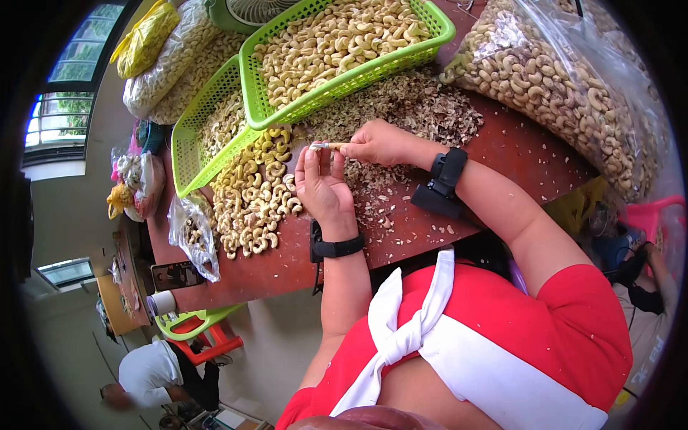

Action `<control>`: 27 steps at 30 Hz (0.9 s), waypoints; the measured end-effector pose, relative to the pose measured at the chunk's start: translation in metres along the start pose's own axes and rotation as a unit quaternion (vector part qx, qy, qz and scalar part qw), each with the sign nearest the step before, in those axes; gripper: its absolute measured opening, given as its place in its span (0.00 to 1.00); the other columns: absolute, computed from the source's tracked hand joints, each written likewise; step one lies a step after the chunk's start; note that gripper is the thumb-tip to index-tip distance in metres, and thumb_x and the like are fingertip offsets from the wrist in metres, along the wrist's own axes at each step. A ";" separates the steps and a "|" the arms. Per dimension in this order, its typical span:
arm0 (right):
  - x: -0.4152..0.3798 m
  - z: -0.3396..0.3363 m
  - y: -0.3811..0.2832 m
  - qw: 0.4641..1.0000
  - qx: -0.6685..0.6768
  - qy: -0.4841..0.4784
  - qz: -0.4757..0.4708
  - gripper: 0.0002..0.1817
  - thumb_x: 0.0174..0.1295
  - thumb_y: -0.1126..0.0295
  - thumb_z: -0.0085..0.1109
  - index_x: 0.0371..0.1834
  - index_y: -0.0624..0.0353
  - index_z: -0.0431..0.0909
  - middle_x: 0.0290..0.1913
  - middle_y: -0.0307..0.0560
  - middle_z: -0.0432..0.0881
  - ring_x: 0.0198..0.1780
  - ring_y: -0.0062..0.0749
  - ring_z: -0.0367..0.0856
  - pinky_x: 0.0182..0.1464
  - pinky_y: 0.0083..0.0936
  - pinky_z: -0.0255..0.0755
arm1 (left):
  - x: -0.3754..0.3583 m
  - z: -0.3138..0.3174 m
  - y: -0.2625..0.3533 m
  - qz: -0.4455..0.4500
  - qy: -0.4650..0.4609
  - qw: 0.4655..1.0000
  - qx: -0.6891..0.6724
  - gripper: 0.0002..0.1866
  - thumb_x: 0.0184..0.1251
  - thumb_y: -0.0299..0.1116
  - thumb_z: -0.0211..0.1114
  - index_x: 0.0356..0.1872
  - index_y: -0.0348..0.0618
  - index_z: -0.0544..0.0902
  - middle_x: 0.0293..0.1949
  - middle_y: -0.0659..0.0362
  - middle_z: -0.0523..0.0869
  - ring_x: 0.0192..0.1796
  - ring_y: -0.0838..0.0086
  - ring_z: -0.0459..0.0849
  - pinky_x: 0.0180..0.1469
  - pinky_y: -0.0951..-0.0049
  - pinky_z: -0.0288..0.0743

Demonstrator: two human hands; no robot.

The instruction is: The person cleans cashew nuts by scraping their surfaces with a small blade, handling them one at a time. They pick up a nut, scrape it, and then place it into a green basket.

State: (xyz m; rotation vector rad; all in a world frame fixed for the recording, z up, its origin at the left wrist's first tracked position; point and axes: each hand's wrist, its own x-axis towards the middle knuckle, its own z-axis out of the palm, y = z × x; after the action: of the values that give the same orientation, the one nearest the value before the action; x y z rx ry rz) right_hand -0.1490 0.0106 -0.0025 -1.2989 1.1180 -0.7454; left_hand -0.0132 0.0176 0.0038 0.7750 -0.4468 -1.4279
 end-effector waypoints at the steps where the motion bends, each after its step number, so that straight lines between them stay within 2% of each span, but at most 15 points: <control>1: 0.000 0.001 0.001 1.000 -0.001 0.006 -0.009 0.18 0.56 0.60 0.49 0.13 0.59 0.70 0.10 0.31 0.63 0.12 0.13 0.56 0.13 0.14 0.50 | 0.000 0.001 0.001 0.000 0.000 1.000 0.000 0.09 0.56 0.25 0.55 0.38 0.36 0.70 0.34 0.53 0.78 0.36 0.72 0.78 0.33 0.73 0.79; 4: -0.001 0.000 0.000 1.000 0.003 -0.004 -0.013 0.18 0.56 0.59 0.49 0.14 0.59 0.70 0.10 0.31 0.63 0.12 0.13 0.56 0.13 0.14 0.49 | 0.000 0.002 0.003 -0.013 0.010 1.000 0.003 0.10 0.56 0.26 0.55 0.39 0.36 0.70 0.34 0.53 0.78 0.35 0.72 0.78 0.33 0.73 0.79; 10: -0.001 -0.001 -0.001 1.000 0.019 -0.004 0.002 0.18 0.56 0.60 0.49 0.13 0.59 0.69 0.10 0.31 0.63 0.11 0.13 0.56 0.12 0.14 0.48 | 0.001 -0.001 0.001 0.017 -0.018 0.998 0.057 0.09 0.57 0.25 0.53 0.38 0.36 0.70 0.34 0.54 0.78 0.35 0.72 0.78 0.33 0.73 0.79; 14: -0.002 -0.001 -0.003 1.000 0.000 0.012 0.010 0.20 0.55 0.58 0.49 0.10 0.60 0.69 0.08 0.30 0.61 0.12 0.13 0.55 0.13 0.17 0.49 | 0.000 -0.001 0.000 0.010 -0.003 0.999 0.034 0.09 0.57 0.24 0.52 0.40 0.35 0.70 0.34 0.54 0.78 0.35 0.72 0.78 0.34 0.73 0.78; 19: -0.003 -0.001 -0.004 1.000 -0.024 0.004 0.007 0.18 0.56 0.60 0.49 0.12 0.59 0.69 0.10 0.30 0.62 0.10 0.12 0.55 0.11 0.13 0.47 | 0.002 -0.002 0.003 -0.025 0.002 1.000 0.000 0.11 0.57 0.22 0.50 0.42 0.34 0.69 0.36 0.53 0.76 0.36 0.71 0.78 0.37 0.73 0.77; 27: -0.003 -0.003 0.000 1.000 -0.022 -0.007 -0.005 0.18 0.56 0.61 0.49 0.12 0.59 0.69 0.10 0.29 0.61 0.12 0.11 0.55 0.13 0.14 0.48 | 0.004 -0.007 0.002 -0.022 -0.037 0.999 0.003 0.14 0.54 0.20 0.54 0.43 0.34 0.68 0.34 0.54 0.76 0.37 0.70 0.77 0.41 0.72 0.75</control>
State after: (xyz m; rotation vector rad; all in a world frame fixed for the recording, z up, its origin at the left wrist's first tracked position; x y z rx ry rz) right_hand -0.1524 0.0125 -0.0015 -1.3450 1.1229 -0.7206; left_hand -0.0070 0.0152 -0.0003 0.7428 -0.4930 -1.5006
